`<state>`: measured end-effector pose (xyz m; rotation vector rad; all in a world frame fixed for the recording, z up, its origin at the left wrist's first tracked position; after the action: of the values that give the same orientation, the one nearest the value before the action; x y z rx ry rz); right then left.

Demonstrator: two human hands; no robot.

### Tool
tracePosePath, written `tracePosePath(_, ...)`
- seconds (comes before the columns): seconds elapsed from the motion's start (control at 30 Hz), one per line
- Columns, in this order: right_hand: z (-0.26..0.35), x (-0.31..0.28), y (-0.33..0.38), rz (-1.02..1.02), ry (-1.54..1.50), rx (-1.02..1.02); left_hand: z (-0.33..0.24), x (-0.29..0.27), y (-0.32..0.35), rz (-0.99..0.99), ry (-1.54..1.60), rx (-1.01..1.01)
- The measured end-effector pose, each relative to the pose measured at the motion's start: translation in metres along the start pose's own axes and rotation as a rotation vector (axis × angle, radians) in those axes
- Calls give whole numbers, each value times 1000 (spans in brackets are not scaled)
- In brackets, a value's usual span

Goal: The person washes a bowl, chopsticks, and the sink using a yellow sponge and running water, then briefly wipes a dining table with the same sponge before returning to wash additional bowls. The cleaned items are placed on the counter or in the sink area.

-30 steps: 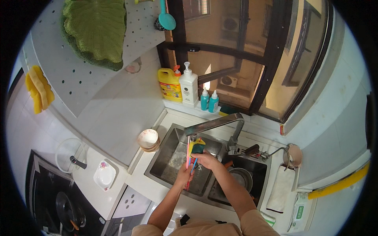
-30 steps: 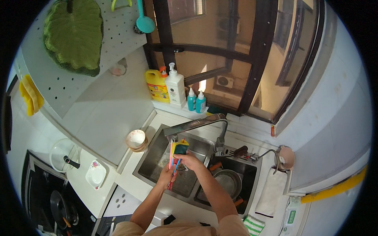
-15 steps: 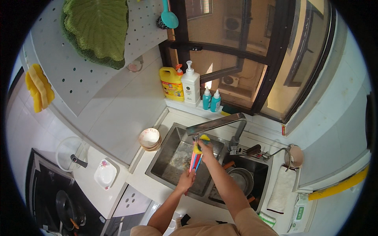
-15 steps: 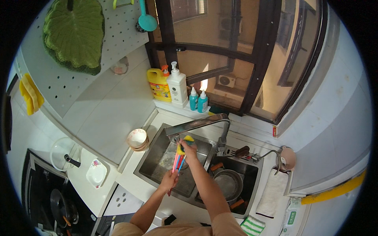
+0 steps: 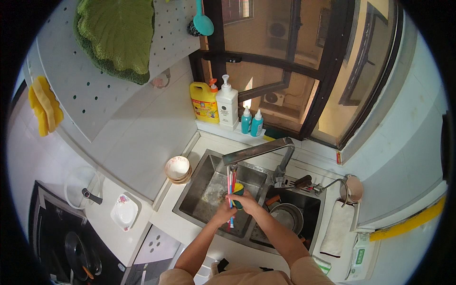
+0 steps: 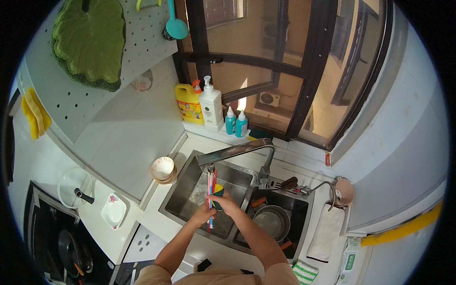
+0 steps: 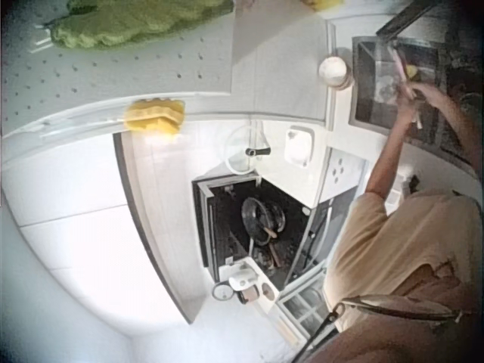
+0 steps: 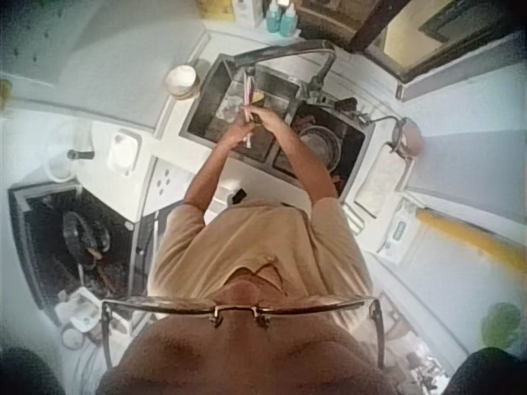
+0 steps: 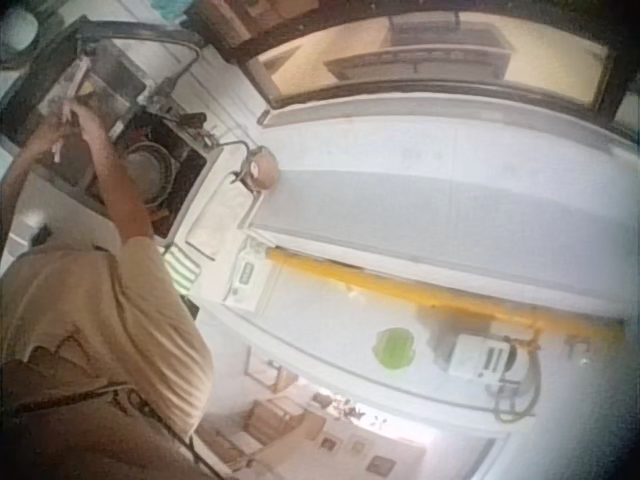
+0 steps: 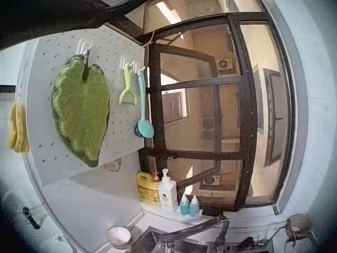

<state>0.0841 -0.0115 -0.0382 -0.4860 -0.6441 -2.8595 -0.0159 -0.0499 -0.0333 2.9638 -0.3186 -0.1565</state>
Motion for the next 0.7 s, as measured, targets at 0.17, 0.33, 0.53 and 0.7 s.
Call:
tracePosePath(0.17,0,1,-4,-124,214,-160,25,-3,-9,205,-69,-39)
tracePosePath(0.33,11,11,-9,-101,379,-358,14,-51,-24,400,-86,-210)
tracePosePath(0.53,39,-19,-26,-185,622,-361,-19,-24,-42,230,111,-264)
tracePosePath(0.7,46,-20,-10,-47,705,-284,3,-16,-73,23,578,-269)
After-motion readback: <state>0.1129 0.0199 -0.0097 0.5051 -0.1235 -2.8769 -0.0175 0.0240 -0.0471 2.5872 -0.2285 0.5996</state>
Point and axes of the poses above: each hand's wrist, its own y-axis away from the middle knuckle, its own x-axis out of the palm, z = x × y, the point moved 5 cm from there along -y, towards the middle knuckle, and after that the axes turned 7 degrees about -z, right-handed, at the moved point
